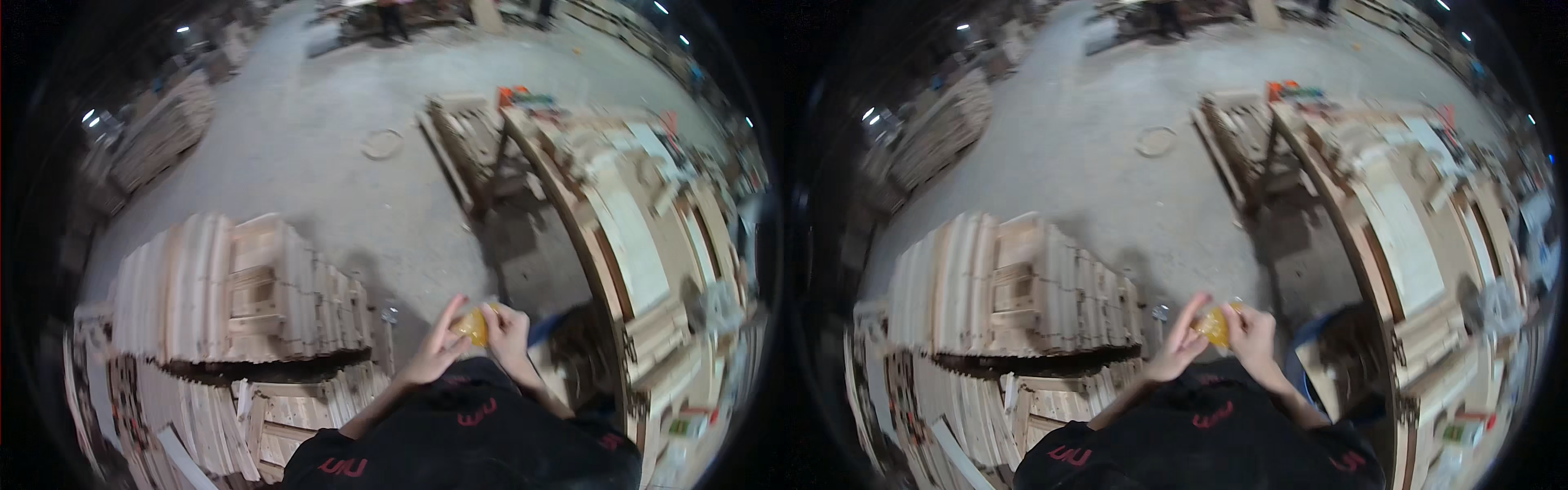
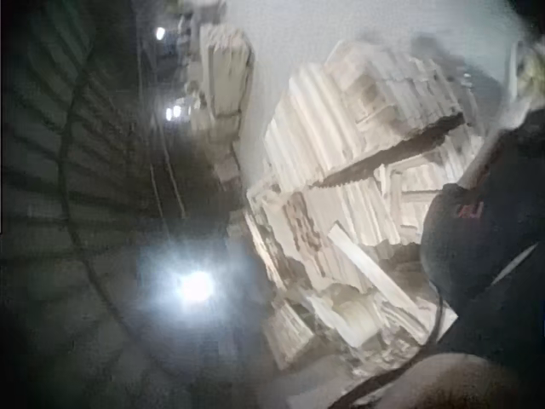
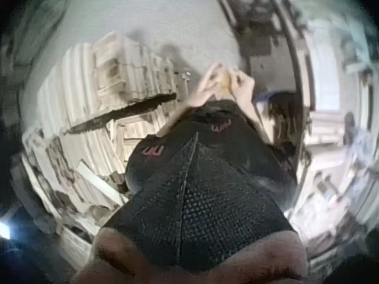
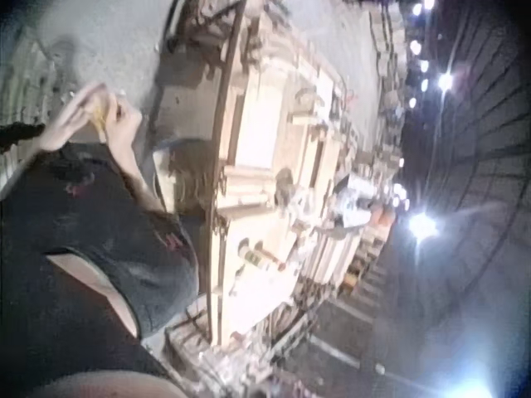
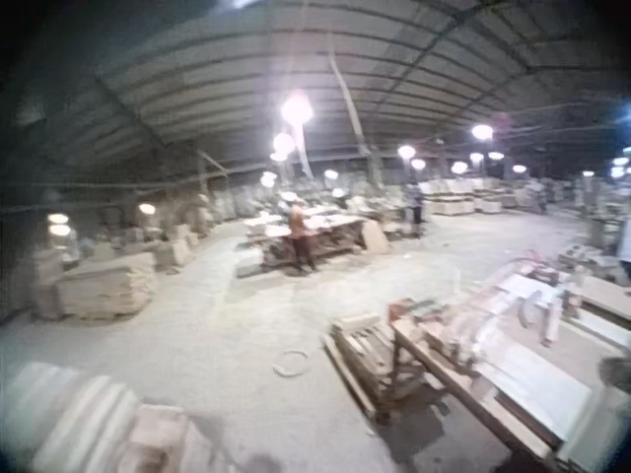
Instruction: Applying a substance, possibly wax or adhesive, to wooden furniture components in a workshop.
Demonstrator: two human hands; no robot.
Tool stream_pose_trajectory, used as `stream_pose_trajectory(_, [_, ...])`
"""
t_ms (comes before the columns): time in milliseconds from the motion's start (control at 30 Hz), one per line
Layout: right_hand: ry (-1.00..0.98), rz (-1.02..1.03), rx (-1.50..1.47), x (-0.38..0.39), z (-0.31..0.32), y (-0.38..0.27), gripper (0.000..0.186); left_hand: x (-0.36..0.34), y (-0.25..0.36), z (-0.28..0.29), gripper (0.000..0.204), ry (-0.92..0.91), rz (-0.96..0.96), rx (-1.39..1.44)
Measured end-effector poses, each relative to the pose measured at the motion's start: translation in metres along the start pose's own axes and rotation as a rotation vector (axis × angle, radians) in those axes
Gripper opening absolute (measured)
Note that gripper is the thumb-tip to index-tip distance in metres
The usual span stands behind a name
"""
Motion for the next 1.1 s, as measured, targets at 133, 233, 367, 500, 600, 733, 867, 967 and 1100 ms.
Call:
stream_pose_trajectory(133, [-0.217, -0.267, -0.125, 0.002, -0.019, 0.012, 0.055, -0.004, 0.019, 0.006, 0.024, 0.151, 0.009, -0.349])
stream_pose_trajectory(233, [-0.158, -0.204, -0.273, 0.001, -0.011, 0.007, 0.035, -0.011, 0.032, 0.021, 0.01, 0.286, -0.155, -0.361])
stream_pose_trajectory(367, [-0.266, 0.194, -0.272, -0.009, -0.014, -0.049, 0.022, -0.017, 0.002, 0.058, 0.044, 0.472, -0.007, -0.249])
stream_pose_trajectory(500, [-0.279, 0.248, -0.206, 0.004, -0.02, -0.045, 0.026, -0.014, -0.008, 0.046, 0.058, 0.376, 0.132, -0.184])
stream_pose_trajectory(600, [-0.086, 0.147, -0.072, 0.006, -0.009, -0.023, 0.012, -0.015, 0.003, 0.013, 0.046, 0.093, -0.078, -0.04])
stream_pose_trajectory(733, [-0.036, 0.02, -0.085, 0.003, -0.004, -0.008, 0.026, 0.004, 0.027, -0.009, 0.042, 0.167, -0.131, -0.192])
stream_pose_trajectory(867, [-0.141, 0.011, -0.175, 0.001, -0.011, -0.008, 0.021, 0.001, 0.014, 0.021, 0.013, 0.312, -0.157, -0.355])
stream_pose_trajectory(967, [-0.263, 0.136, -0.242, -0.01, -0.014, -0.035, 0.024, 0.001, 0.006, 0.039, 0.023, 0.38, -0.042, -0.269])
stream_pose_trajectory(1100, [-0.391, 0.395, -0.328, -0.004, -0.023, -0.068, 0.029, -0.004, -0.007, 0.039, 0.045, 0.329, 0.115, -0.089])
Point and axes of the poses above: each hand's wrist, its own x-axis away from the middle knuckle, its own z-axis out of the back of the hand, y = z × x, the point moved 9 cm from there along -x, towards the middle knuckle, and after that the axes turned 9 degrees about z, right-handed, at the moved point
